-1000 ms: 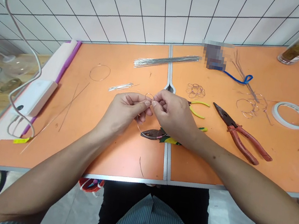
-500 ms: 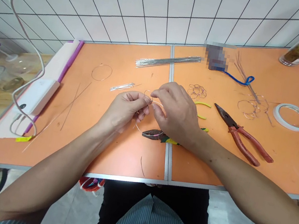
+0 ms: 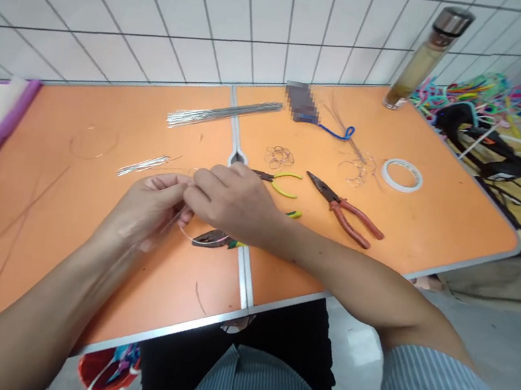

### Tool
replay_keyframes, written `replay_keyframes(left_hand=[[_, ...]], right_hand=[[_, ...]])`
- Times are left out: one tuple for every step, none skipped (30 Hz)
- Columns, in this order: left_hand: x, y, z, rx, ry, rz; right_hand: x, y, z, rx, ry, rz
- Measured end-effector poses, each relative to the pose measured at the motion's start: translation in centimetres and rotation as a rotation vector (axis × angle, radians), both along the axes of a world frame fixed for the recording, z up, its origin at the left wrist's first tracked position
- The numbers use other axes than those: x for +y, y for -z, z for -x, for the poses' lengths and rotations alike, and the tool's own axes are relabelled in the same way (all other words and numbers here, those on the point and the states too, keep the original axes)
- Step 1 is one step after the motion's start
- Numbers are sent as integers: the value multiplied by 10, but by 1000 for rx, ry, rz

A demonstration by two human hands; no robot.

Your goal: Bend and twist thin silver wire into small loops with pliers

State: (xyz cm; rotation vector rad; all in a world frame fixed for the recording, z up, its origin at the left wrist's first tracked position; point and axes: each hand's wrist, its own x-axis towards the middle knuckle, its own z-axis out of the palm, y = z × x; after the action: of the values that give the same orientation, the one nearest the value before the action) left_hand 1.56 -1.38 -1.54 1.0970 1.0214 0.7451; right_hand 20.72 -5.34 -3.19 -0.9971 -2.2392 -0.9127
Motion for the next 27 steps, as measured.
replay_keyframes(left_hand=[[-1, -2, 0, 26, -4, 3], [-1, -3, 0, 37, -10, 3], [-1, -4, 1, 36, -9, 3], [-1, -4, 1, 39, -1, 9], [-1, -5, 2, 48, 17, 20], [-1, -5, 2, 56, 11, 22], [-1, -6, 2, 67, 20, 28], [0, -6, 2, 74, 23, 34], [1, -6, 3, 75, 29, 38], [2, -6, 3, 73, 40, 46], [3, -6, 4, 70, 47, 55], [4, -5, 5, 68, 61, 66], [5, -4, 6, 69, 72, 77], [5, -3, 6, 70, 73, 86], [5, -2, 7, 70, 101, 94], [5, -2, 7, 54, 86, 91], [5, -1, 7, 27, 81, 88], [5, -1, 6, -4, 70, 84], [5, 0, 6, -32, 67, 88], [5, 0, 5, -50, 60, 90], [6, 1, 5, -71, 35, 89], [8, 2, 5, -88, 7, 90], [9, 3, 5, -103, -26, 92], [11, 4, 6, -122, -51, 89], [13, 5, 7, -136, -73, 92], [15, 5, 8, -148, -88, 97], [16, 6, 9, -158, -100, 105]], right_hand=[[-1, -1, 0, 7, -4, -14], [-1, -3, 0, 7, -11, -20], [-2, -5, -1, 4, -14, -25], [-3, -6, -1, -4, -17, -30], [-4, -7, -1, -15, -25, -37], [-4, -8, -1, -22, -28, -44], [-3, -7, -1, -23, -34, -52], [-2, -6, -1, -19, -37, -54], [-1, -5, -2, -5, -44, -55], [1, -2, -3, 16, -48, -48], [4, 1, -4, 47, -51, -31], [6, 5, -5, 75, -64, -9], [9, 9, -7, 103, -63, 28], [11, 13, -8, 124, -70, 79], [13, 17, -9, 136, -101, 131], [14, 19, -9, 160, -126, 177], [16, 20, -10, 179, -142, 232], [17, 19, -11, 217, -150, 271], [17, 16, -14, 262, -159, 306], [18, 10, -17, 297, -185, 360], [18, 3, -23, 342, -218, 439], [18, -6, -30, 407, -216, 538], [18, -16, -39, 487, -143, 600], [18, -26, -48, 528, -34, 625], [17, -35, -58, 511, 103, 655], [17, -43, -66, 454, 236, 698], [16, -48, -73, 375, 355, 756]])
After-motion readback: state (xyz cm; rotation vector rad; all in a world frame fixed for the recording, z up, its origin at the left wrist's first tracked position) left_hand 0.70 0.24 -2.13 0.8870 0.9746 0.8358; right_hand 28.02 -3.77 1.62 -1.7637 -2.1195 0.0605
